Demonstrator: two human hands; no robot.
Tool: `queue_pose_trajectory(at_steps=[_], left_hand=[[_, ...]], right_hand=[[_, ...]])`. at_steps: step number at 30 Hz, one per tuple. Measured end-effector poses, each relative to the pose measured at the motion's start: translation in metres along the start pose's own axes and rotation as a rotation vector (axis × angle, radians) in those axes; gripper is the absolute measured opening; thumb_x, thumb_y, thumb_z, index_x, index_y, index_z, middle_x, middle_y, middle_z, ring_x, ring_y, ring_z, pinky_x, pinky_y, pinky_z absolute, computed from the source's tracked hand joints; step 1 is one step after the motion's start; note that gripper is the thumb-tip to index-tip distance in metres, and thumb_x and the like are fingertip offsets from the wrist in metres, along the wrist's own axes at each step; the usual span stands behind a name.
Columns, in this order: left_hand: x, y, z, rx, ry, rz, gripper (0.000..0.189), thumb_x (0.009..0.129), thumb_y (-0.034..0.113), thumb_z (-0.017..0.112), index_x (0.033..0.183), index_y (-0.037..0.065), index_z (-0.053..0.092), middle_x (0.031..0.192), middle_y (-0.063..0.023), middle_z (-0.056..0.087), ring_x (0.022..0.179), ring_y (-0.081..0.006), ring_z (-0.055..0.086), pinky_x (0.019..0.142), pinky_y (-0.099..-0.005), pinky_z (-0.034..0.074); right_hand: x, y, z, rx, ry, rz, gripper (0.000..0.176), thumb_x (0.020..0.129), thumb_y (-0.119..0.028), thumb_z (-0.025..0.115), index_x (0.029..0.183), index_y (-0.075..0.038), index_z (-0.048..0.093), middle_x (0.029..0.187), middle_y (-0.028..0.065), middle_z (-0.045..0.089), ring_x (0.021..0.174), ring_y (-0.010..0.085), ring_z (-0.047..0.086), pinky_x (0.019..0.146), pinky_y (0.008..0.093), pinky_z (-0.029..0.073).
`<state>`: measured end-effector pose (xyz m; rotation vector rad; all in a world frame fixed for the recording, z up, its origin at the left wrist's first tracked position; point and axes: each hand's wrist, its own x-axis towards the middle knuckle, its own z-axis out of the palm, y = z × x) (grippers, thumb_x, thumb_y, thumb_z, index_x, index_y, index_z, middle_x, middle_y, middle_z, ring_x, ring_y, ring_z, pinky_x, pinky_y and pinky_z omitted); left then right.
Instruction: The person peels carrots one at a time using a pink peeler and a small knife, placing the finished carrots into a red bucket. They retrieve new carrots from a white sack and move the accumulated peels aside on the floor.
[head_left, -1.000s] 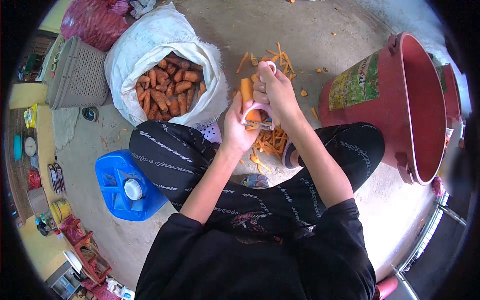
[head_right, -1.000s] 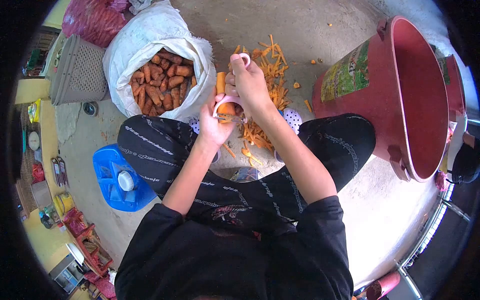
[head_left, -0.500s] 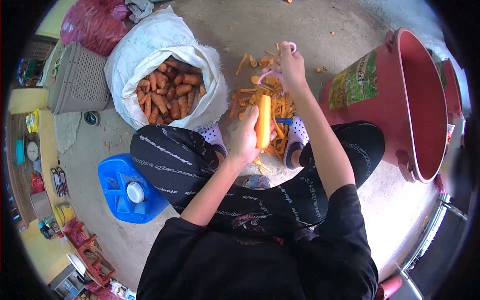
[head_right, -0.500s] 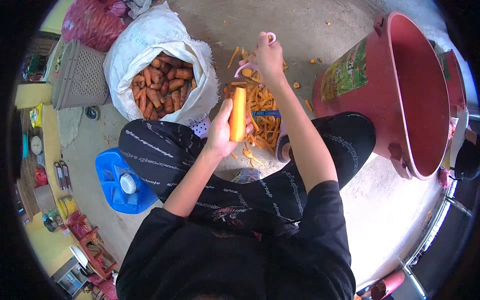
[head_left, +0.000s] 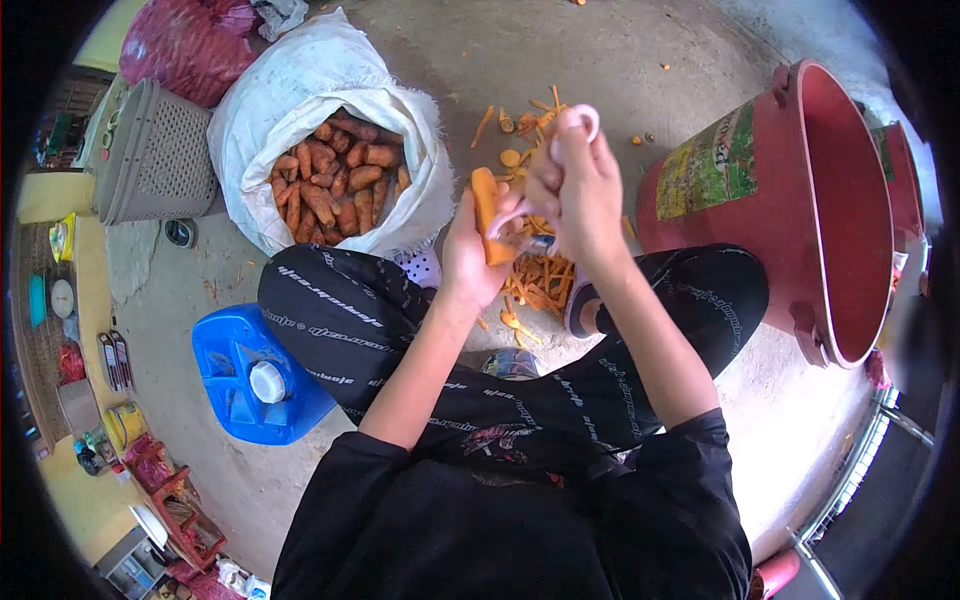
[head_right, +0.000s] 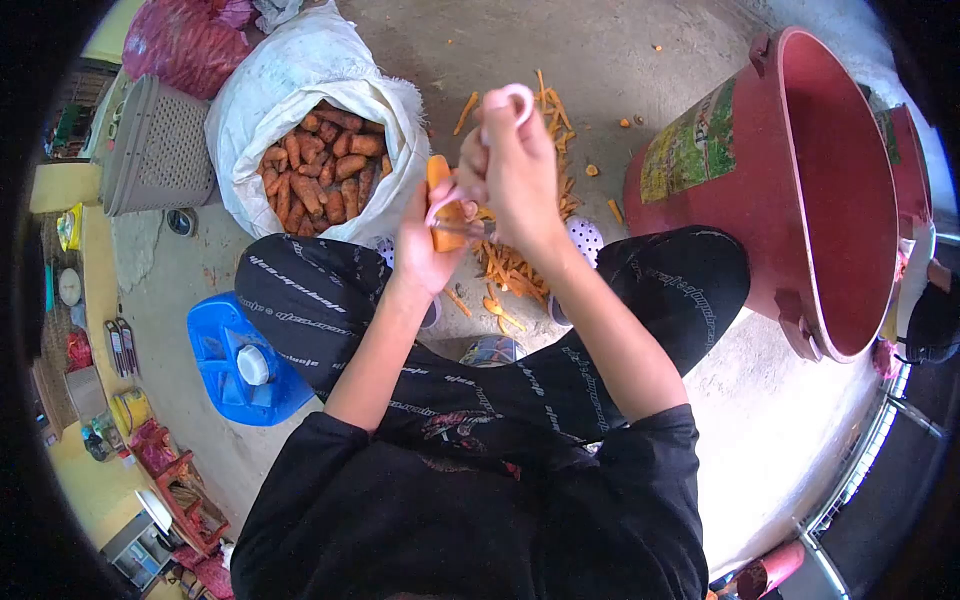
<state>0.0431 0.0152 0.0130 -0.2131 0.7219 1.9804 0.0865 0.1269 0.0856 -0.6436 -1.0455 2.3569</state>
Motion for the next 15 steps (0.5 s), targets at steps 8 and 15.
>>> queue_pose_trajectory(at_steps=[8, 15], left_hand=[[-0.001, -0.003, -0.011, -0.093, -0.165, 0.042, 0.024, 0.098, 0.028, 0.038, 0.107, 0.010, 0.050, 0.068, 0.0057, 0.046, 0.070, -0.0112, 0.052, 0.068, -0.0300, 0.045], [-0.004, -0.006, 0.005, -0.097, -0.039, 0.080, 0.026, 0.100, 0.030, 0.036, 0.102, 0.011, 0.052, 0.072, 0.0044, 0.048, 0.073, -0.0108, 0.053, 0.074, -0.0294, 0.045]], right_hand=[[-0.005, 0.020, -0.004, -0.012, -0.089, 0.065, 0.021, 0.099, -0.029, 0.041, 0.089, -0.011, 0.041, 0.062, -0.0036, 0.033, 0.045, 0.0038, 0.027, 0.038, 0.0201, 0.024], [0.007, 0.031, -0.013, -0.008, 0.090, 0.107, 0.020, 0.098, -0.028, 0.044, 0.089, -0.011, 0.039, 0.060, -0.0036, 0.037, 0.045, 0.0046, 0.033, 0.038, 0.0215, 0.029]])
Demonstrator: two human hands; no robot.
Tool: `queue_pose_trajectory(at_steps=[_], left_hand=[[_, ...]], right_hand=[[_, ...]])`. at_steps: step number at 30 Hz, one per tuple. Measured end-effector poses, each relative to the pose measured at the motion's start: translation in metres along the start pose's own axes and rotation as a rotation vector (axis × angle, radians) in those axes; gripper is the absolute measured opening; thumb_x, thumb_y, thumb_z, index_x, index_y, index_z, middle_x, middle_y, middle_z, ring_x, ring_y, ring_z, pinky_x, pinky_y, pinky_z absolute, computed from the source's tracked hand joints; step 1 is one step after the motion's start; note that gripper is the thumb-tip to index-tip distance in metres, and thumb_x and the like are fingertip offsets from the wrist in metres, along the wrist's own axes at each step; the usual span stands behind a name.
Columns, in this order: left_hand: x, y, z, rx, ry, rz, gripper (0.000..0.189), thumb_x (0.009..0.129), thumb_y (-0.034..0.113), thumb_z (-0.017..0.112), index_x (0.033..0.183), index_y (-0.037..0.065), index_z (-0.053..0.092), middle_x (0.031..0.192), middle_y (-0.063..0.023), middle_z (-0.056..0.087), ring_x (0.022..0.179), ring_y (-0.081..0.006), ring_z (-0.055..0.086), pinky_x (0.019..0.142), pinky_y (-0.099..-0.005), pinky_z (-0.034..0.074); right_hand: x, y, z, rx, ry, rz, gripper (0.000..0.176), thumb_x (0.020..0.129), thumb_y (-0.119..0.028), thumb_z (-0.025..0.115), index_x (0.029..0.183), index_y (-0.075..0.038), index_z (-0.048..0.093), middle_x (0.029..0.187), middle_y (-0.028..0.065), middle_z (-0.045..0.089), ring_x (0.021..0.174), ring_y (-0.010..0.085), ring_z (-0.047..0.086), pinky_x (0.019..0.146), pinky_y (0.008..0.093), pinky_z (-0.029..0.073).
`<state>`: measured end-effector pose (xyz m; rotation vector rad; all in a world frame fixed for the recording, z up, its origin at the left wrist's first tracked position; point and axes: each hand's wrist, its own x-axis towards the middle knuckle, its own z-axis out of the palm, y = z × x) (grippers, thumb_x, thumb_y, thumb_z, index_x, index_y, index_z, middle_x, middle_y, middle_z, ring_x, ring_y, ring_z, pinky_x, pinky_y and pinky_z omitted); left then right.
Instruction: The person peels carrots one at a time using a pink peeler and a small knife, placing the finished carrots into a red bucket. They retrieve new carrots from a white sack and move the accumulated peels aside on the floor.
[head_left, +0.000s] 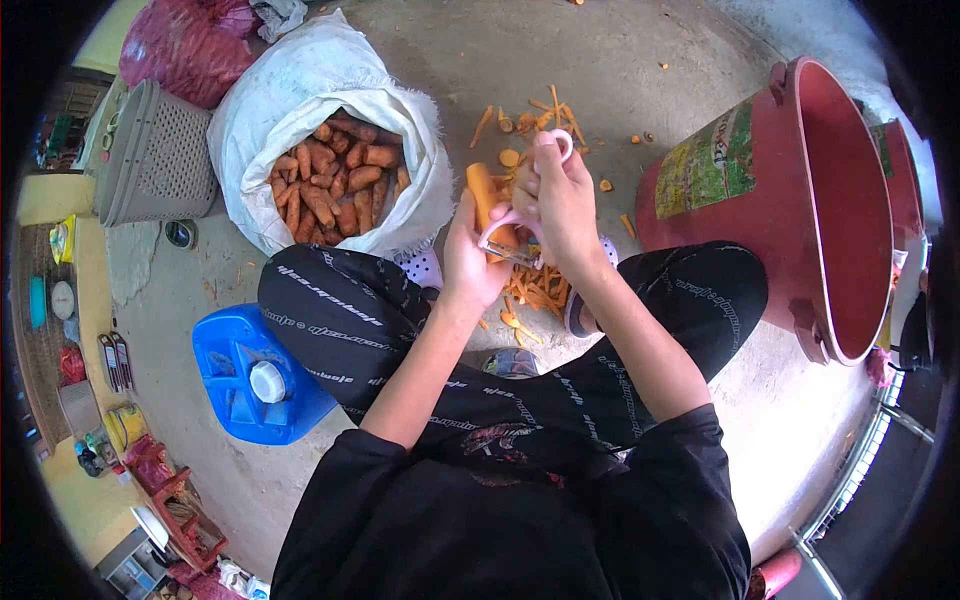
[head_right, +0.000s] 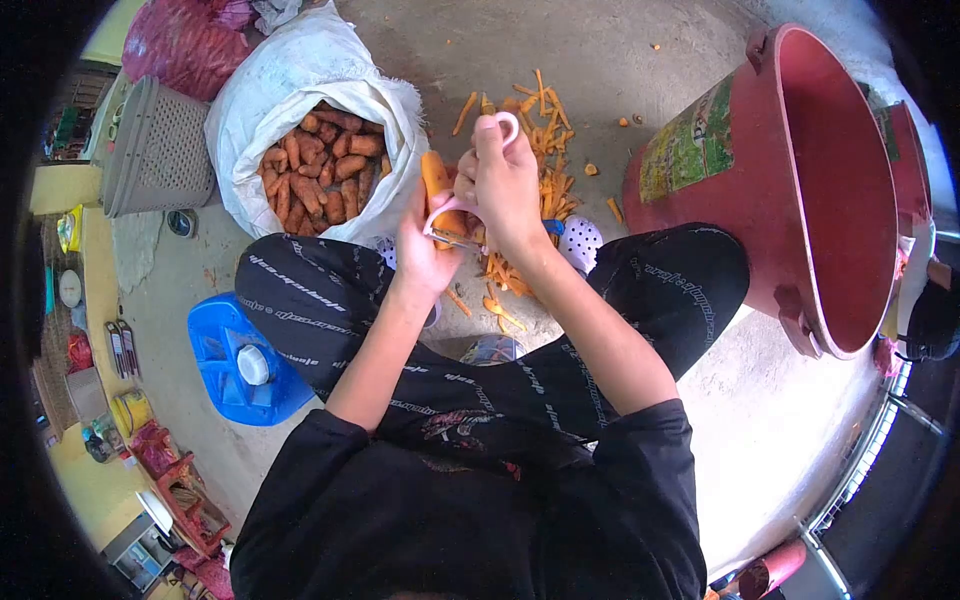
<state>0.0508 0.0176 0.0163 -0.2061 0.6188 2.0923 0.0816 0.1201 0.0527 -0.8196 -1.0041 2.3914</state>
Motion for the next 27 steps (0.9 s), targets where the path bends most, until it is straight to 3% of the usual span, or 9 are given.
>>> queue_pose_trajectory(at_steps=[5, 9, 12, 14, 19, 22, 23, 26, 27], left_hand=[[0.008, -0.003, -0.023, 0.021, -0.128, 0.005, 0.024, 0.098, 0.029, 0.036, 0.087, 0.014, 0.052, 0.079, 0.0032, 0.053, 0.078, -0.0127, 0.054, 0.077, -0.0323, 0.044], [0.005, -0.002, -0.016, -0.001, -0.021, -0.002, 0.024, 0.098, 0.031, 0.039, 0.097, 0.011, 0.054, 0.080, 0.0008, 0.052, 0.077, -0.0141, 0.053, 0.072, -0.0332, 0.043], [-0.007, -0.008, -0.004, 0.085, 0.003, -0.041, 0.025, 0.098, 0.032, 0.040, 0.102, 0.010, 0.052, 0.081, -0.0015, 0.051, 0.075, -0.0159, 0.052, 0.066, -0.0334, 0.043], [-0.006, -0.020, -0.018, -0.024, -0.005, -0.114, 0.025, 0.099, 0.032, 0.041, 0.106, 0.009, 0.048, 0.082, -0.0033, 0.050, 0.074, -0.0181, 0.052, 0.061, -0.0339, 0.045], [-0.004, -0.018, -0.021, 0.247, -0.028, -0.034, 0.033, 0.098, 0.038, 0.041, 0.111, 0.007, 0.047, 0.085, -0.0035, 0.049, 0.074, -0.0140, 0.050, 0.060, -0.0295, 0.045], [-0.015, -0.016, -0.012, 0.459, -0.049, -0.097, 0.037, 0.098, 0.038, 0.040, 0.116, 0.006, 0.046, 0.086, -0.0036, 0.049, 0.074, -0.0138, 0.052, 0.058, -0.0273, 0.046], [-0.013, -0.017, -0.013, 0.459, -0.050, -0.100, 0.041, 0.098, 0.039, 0.040, 0.119, 0.005, 0.046, 0.084, -0.0048, 0.050, 0.071, -0.0140, 0.054, 0.057, -0.0269, 0.047], [-0.007, -0.018, -0.008, 0.457, 0.044, 0.006, 0.038, 0.098, 0.040, 0.040, 0.114, 0.006, 0.047, 0.085, -0.0065, 0.051, 0.073, -0.0147, 0.053, 0.058, -0.0291, 0.046], [-0.007, -0.017, -0.008, 0.440, 0.060, -0.014, 0.037, 0.098, 0.040, 0.041, 0.113, 0.006, 0.048, 0.085, -0.0059, 0.052, 0.073, -0.0145, 0.053, 0.059, -0.0294, 0.046]], right_hand=[[0.008, -0.002, 0.000, -0.075, -0.136, 0.036, 0.019, 0.096, -0.028, 0.048, 0.089, -0.011, 0.042, 0.064, -0.0041, 0.037, 0.048, 0.0035, 0.033, 0.040, 0.0192, 0.028], [0.015, 0.004, -0.002, -0.049, -0.097, 0.122, 0.019, 0.096, -0.028, 0.049, 0.090, -0.011, 0.043, 0.066, -0.0042, 0.037, 0.048, 0.0031, 0.032, 0.040, 0.0190, 0.027], [0.025, 0.001, -0.004, -0.112, -0.074, -0.033, 0.019, 0.096, -0.027, 0.048, 0.090, -0.010, 0.044, 0.065, -0.0042, 0.037, 0.048, 0.0039, 0.033, 0.039, 0.0210, 0.035], [0.040, -0.015, -0.008, -0.082, -0.082, -0.040, 0.020, 0.096, -0.027, 0.048, 0.088, -0.009, 0.043, 0.062, -0.0038, 0.036, 0.046, 0.0065, 0.035, 0.046, 0.0314, 0.052], [0.067, -0.010, -0.024, -0.015, -0.058, -0.090, 0.024, 0.097, -0.026, 0.045, 0.080, -0.009, 0.039, 0.063, -0.0028, 0.035, 0.047, 0.0076, 0.036, 0.048, 0.0322, 0.053], [0.106, -0.013, -0.041, -0.033, 0.114, -0.214, 0.025, 0.097, -0.025, 0.041, 0.078, -0.009, 0.035, 0.055, -0.0018, 0.035, 0.040, 0.0074, 0.032, 0.045, 0.0352, 0.053], [0.113, -0.015, -0.049, -0.153, 0.154, -0.232, 0.026, 0.097, -0.024, 0.042, 0.079, -0.006, 0.038, 0.055, 0.0000, 0.037, 0.043, 0.0112, 0.044, 0.045, 0.0350, 0.052], [0.117, -0.019, -0.059, -0.642, 0.102, -0.291, 0.021, 0.097, -0.021, 0.042, 0.085, -0.004, 0.038, 0.066, 0.0024, 0.043, 0.052, 0.0118, 0.049, 0.050, 0.0308, 0.052], [0.111, -0.020, -0.057, -0.589, 0.100, -0.309, 0.020, 0.097, -0.021, 0.042, 0.088, -0.004, 0.038, 0.065, 0.0026, 0.043, 0.051, 0.0128, 0.050, 0.050, 0.0313, 0.052]])
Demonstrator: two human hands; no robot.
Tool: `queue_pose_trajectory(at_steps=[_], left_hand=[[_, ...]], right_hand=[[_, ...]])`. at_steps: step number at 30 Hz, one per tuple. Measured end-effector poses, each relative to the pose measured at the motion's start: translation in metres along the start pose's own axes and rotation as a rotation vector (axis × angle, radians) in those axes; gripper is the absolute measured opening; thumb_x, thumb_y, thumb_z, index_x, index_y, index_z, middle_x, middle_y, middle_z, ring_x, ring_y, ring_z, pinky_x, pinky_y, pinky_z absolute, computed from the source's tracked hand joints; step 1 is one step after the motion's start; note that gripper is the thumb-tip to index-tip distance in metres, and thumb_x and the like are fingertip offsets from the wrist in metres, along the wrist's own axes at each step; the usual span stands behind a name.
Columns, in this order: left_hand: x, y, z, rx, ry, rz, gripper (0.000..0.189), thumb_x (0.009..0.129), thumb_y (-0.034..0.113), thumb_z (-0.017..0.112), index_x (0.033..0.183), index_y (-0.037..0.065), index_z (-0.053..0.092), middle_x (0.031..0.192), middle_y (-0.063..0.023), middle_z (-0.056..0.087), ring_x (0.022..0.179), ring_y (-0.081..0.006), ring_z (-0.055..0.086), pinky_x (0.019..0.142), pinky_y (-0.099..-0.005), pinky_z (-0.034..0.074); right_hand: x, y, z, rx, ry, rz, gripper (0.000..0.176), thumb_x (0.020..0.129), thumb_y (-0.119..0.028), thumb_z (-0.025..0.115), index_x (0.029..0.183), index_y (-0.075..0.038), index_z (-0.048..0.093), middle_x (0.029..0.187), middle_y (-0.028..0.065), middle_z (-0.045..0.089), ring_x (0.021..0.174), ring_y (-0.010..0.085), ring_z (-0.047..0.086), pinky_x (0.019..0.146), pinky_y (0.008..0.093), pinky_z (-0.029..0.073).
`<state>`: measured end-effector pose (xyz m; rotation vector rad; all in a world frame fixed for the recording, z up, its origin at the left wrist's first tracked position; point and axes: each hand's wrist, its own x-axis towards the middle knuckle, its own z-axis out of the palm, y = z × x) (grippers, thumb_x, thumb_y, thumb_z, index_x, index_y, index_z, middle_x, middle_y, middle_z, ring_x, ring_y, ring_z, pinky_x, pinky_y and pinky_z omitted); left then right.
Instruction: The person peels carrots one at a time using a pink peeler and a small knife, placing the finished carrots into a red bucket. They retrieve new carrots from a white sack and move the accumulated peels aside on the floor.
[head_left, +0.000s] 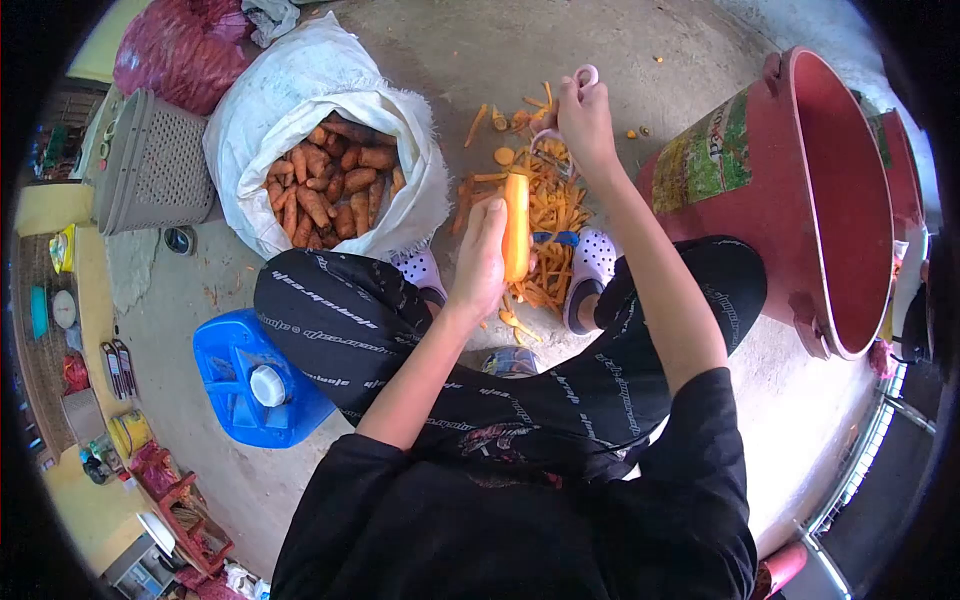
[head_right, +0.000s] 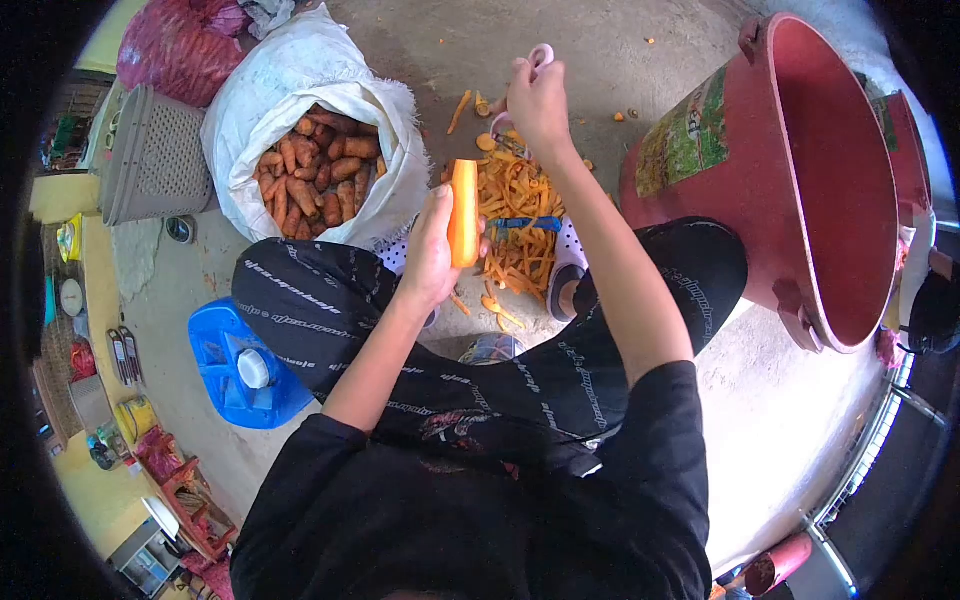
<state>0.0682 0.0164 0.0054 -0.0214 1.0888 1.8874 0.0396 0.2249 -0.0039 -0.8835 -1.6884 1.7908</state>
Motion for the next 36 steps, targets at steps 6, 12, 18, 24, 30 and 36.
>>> queue_pose_trajectory(at_steps=[6, 12, 18, 24, 30, 36], left_hand=[[0.012, 0.002, -0.011, -0.238, 0.077, -0.069, 0.032, 0.096, 0.037, 0.044, 0.111, 0.009, 0.051, 0.088, -0.0021, 0.054, 0.075, -0.0129, 0.054, 0.066, -0.0305, 0.046], [0.010, 0.010, -0.010, -0.259, -0.028, -0.032, 0.031, 0.099, 0.035, 0.036, 0.104, 0.010, 0.053, 0.077, 0.0021, 0.053, 0.076, -0.0117, 0.052, 0.068, -0.0271, 0.042], [0.006, 0.014, -0.004, -0.263, -0.075, 0.007, 0.026, 0.098, 0.033, 0.038, 0.094, 0.012, 0.051, 0.069, 0.0045, 0.047, 0.070, -0.0087, 0.052, 0.069, -0.0280, 0.045], [0.005, 0.015, 0.001, -0.296, -0.062, -0.001, 0.030, 0.098, 0.037, 0.039, 0.082, 0.013, 0.050, 0.071, 0.0030, 0.048, 0.073, -0.0106, 0.053, 0.073, -0.0312, 0.047], [0.006, 0.004, -0.006, -0.292, -0.140, -0.004, 0.030, 0.098, 0.040, 0.039, 0.087, 0.014, 0.049, 0.087, 0.0012, 0.054, 0.085, -0.0130, 0.055, 0.079, -0.0330, 0.046], [0.009, -0.003, -0.015, -0.418, -0.225, 0.008, 0.033, 0.095, 0.031, 0.048, 0.120, 0.009, 0.047, 0.108, -0.0042, 0.056, 0.099, -0.0170, 0.056, 0.089, -0.0369, 0.045]], right_hand=[[-0.074, -0.072, 0.008, 0.508, -0.113, 0.059, 0.022, 0.097, -0.029, 0.044, 0.099, -0.009, 0.037, 0.064, 0.0050, 0.047, 0.049, 0.0174, 0.056, 0.044, 0.0308, 0.049], [-0.126, -0.070, 0.026, 0.591, -0.173, 0.178, 0.019, 0.099, -0.029, 0.042, 0.092, -0.011, 0.041, 0.062, -0.0028, 0.032, 0.044, 0.0061, 0.028, 0.037, 0.0214, 0.027], [-0.128, -0.056, 0.034, 0.628, -0.243, 0.187, 0.020, 0.099, -0.030, 0.044, 0.091, -0.012, 0.038, 0.057, -0.0010, 0.036, 0.039, 0.0065, 0.030, 0.035, 0.0223, 0.029], [-0.129, -0.057, 0.033, 0.602, -0.132, 0.214, 0.020, 0.098, -0.028, 0.044, 0.091, -0.012, 0.038, 0.058, -0.0015, 0.036, 0.041, 0.0062, 0.031, 0.035, 0.0220, 0.029], [-0.116, -0.045, 0.027, 0.604, -0.214, 0.295, 0.020, 0.098, -0.028, 0.045, 0.088, -0.012, 0.038, 0.060, -0.0018, 0.037, 0.043, 0.0055, 0.031, 0.037, 0.0221, 0.027], [-0.113, -0.050, 0.031, 0.599, -0.216, 0.385, 0.020, 0.097, -0.026, 0.047, 0.087, -0.011, 0.039, 0.062, -0.0021, 0.035, 0.045, 0.0054, 0.031, 0.038, 0.0217, 0.028]])
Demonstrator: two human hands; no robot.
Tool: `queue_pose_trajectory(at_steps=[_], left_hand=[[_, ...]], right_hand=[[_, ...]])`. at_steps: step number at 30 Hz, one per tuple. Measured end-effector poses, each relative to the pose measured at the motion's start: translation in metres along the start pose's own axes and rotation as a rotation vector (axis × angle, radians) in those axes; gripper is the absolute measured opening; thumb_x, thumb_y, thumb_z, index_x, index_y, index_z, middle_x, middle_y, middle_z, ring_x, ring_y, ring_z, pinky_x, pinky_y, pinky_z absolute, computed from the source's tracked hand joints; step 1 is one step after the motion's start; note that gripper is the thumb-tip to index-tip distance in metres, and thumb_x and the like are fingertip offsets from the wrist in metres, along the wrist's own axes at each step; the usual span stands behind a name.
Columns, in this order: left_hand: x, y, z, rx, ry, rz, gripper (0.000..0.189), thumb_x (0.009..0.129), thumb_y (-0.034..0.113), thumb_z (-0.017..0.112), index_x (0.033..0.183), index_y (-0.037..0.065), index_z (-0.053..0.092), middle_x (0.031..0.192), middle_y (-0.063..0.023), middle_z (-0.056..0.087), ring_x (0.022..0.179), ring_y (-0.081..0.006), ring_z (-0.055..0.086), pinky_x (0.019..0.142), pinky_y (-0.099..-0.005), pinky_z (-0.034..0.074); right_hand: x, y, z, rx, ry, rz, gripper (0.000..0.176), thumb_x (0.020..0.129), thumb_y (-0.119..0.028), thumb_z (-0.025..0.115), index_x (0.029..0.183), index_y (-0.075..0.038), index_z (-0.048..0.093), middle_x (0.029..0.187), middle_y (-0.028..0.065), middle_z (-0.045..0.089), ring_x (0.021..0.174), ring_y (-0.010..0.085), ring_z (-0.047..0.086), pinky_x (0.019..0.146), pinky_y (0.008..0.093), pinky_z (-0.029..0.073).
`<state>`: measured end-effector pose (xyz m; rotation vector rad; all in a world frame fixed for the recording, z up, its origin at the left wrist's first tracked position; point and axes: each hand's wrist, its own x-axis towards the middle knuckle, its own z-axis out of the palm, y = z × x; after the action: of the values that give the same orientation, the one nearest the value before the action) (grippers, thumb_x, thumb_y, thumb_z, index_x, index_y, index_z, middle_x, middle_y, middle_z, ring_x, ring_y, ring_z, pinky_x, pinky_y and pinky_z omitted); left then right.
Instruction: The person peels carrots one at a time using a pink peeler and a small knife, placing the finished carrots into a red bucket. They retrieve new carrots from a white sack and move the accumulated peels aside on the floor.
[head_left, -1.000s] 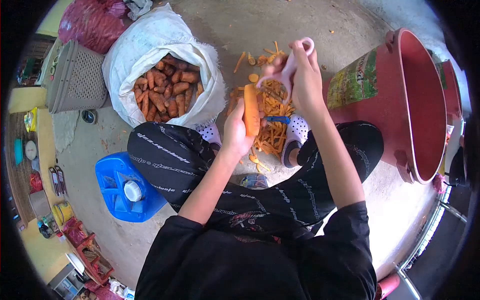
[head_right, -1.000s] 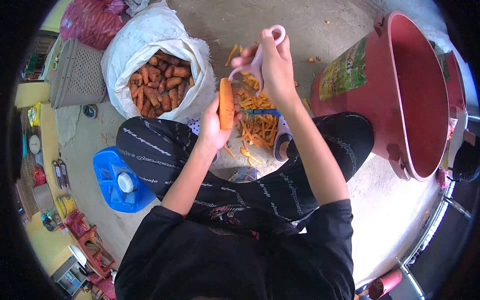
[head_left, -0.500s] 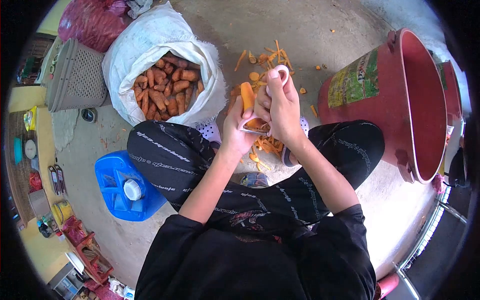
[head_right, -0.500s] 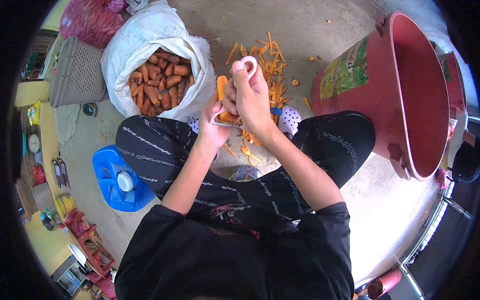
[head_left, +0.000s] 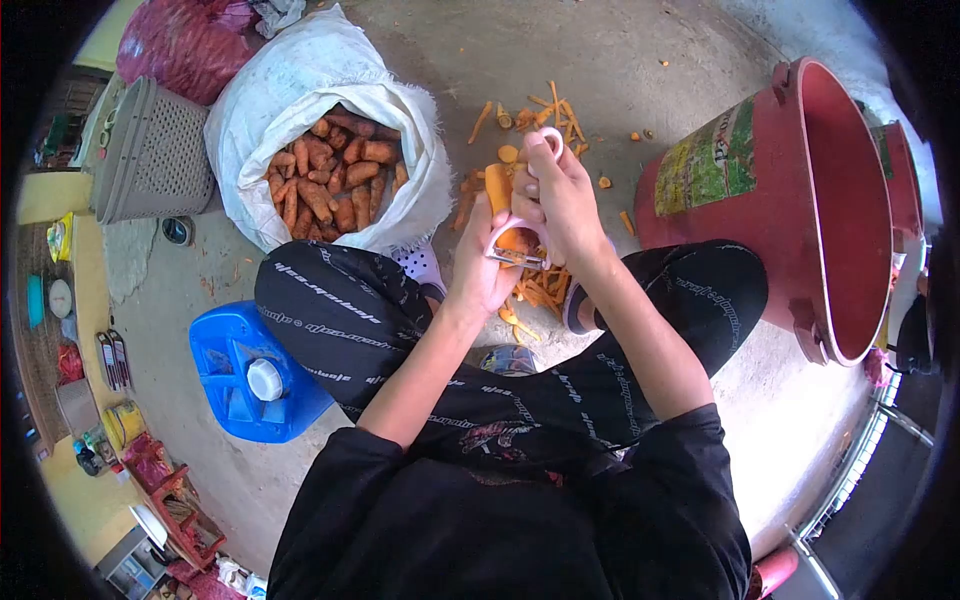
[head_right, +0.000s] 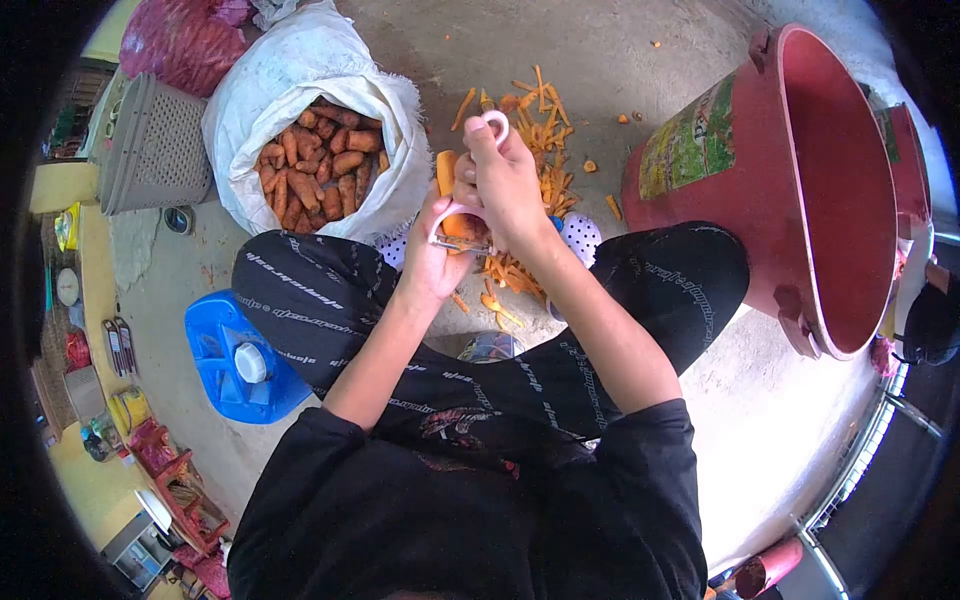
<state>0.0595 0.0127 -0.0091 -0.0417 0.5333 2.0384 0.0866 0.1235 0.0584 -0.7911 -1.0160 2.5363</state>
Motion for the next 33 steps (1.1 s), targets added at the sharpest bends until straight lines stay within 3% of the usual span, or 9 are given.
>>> queue_pose_trajectory(at_steps=[3, 6, 8, 11, 15, 21, 27, 31, 33], left_hand=[[0.003, 0.002, -0.004, -0.023, -0.029, 0.012, 0.035, 0.093, 0.029, 0.051, 0.121, 0.009, 0.046, 0.109, -0.0050, 0.056, 0.100, -0.0175, 0.056, 0.090, -0.0365, 0.045], [-0.001, 0.004, 0.012, 0.100, 0.115, 0.034, 0.025, 0.096, 0.037, 0.044, 0.094, 0.014, 0.051, 0.091, 0.0000, 0.056, 0.088, -0.0149, 0.056, 0.078, -0.0345, 0.047], [-0.004, 0.001, 0.017, 0.126, 0.107, 0.017, 0.026, 0.095, 0.037, 0.045, 0.101, 0.013, 0.052, 0.095, -0.0014, 0.056, 0.089, -0.0154, 0.056, 0.078, -0.0348, 0.047], [-0.003, 0.002, 0.009, 0.124, 0.067, -0.033, 0.029, 0.094, 0.035, 0.047, 0.110, 0.012, 0.052, 0.101, -0.0030, 0.056, 0.093, -0.0156, 0.055, 0.078, -0.0353, 0.046], [0.000, 0.002, 0.006, 0.129, 0.096, -0.051, 0.036, 0.095, 0.032, 0.045, 0.124, 0.012, 0.045, 0.109, -0.0041, 0.054, 0.100, -0.0149, 0.053, 0.079, -0.0338, 0.046], [-0.004, -0.014, 0.020, 0.295, 0.071, 0.009, 0.030, 0.100, 0.033, 0.035, 0.128, 0.024, 0.038, 0.106, 0.0016, 0.048, 0.078, -0.0097, 0.049, 0.062, -0.0252, 0.044], [0.002, -0.016, -0.010, 0.445, 0.185, -0.019, 0.032, 0.100, 0.038, 0.036, 0.117, 0.011, 0.043, 0.094, -0.0045, 0.051, 0.077, -0.0135, 0.051, 0.060, -0.0284, 0.046], [-0.016, -0.017, 0.011, 0.434, 0.155, -0.164, 0.037, 0.099, 0.041, 0.037, 0.113, 0.008, 0.046, 0.086, -0.0046, 0.050, 0.074, -0.0137, 0.051, 0.057, -0.0284, 0.045], [-0.011, -0.014, 0.008, 0.288, 0.106, -0.184, 0.041, 0.098, 0.045, 0.037, 0.112, 0.008, 0.047, 0.084, -0.0040, 0.049, 0.073, -0.0137, 0.051, 0.055, -0.0285, 0.044]], right_hand=[[0.007, 0.006, -0.003, 0.063, 0.099, 0.024, 0.019, 0.097, -0.025, 0.048, 0.088, -0.010, 0.039, 0.063, -0.0021, 0.035, 0.045, 0.0054, 0.031, 0.039, 0.0215, 0.028], [0.010, 0.007, -0.005, 0.011, 0.048, 0.016, 0.018, 0.096, -0.024, 0.048, 0.089, -0.010, 0.040, 0.063, -0.0020, 0.035, 0.046, 0.0057, 0.032, 0.039, 0.0219, 0.028], [0.007, 0.001, -0.003, -0.052, -0.068, 0.048, 0.019, 0.096, -0.025, 0.049, 0.089, -0.010, 0.040, 0.064, -0.0020, 0.036, 0.046, 0.0058, 0.032, 0.039, 0.0221, 0.027], [0.007, 0.000, 0.002, -0.032, -0.019, 0.043, 0.016, 0.096, -0.024, 0.049, 0.090, -0.011, 0.043, 0.066, -0.0042, 0.036, 0.048, 0.0029, 0.029, 0.039, 0.0180, 0.025], [0.016, 0.001, -0.008, -0.022, 0.040, -0.015, 0.018, 0.096, -0.024, 0.049, 0.087, -0.011, 0.039, 0.063, -0.0012, 0.037, 0.046, 0.0060, 0.033, 0.039, 0.0227, 0.031], [0.033, -0.011, -0.019, -0.115, -0.006, -0.090, 0.019, 0.095, -0.024, 0.047, 0.086, -0.010, 0.038, 0.063, -0.0006, 0.038, 0.045, 0.0075, 0.036, 0.046, 0.0332, 0.053], [0.074, -0.004, -0.025, -0.075, 0.117, -0.074, 0.019, 0.094, -0.022, 0.044, 0.081, -0.009, 0.038, 0.060, -0.0001, 0.038, 0.044, 0.0102, 0.037, 0.050, 0.0380, 0.057], [0.122, -0.019, -0.055, -0.133, 0.209, -0.266, 0.020, 0.095, -0.018, 0.041, 0.081, -0.003, 0.039, 0.056, 0.0013, 0.036, 0.042, 0.0119, 0.036, 0.045, 0.0388, 0.055], [0.127, -0.025, -0.066, -0.233, 0.238, -0.326, 0.021, 0.095, -0.019, 0.041, 0.084, -0.001, 0.040, 0.057, 0.0034, 0.043, 0.043, 0.0138, 0.043, 0.044, 0.0356, 0.051]])
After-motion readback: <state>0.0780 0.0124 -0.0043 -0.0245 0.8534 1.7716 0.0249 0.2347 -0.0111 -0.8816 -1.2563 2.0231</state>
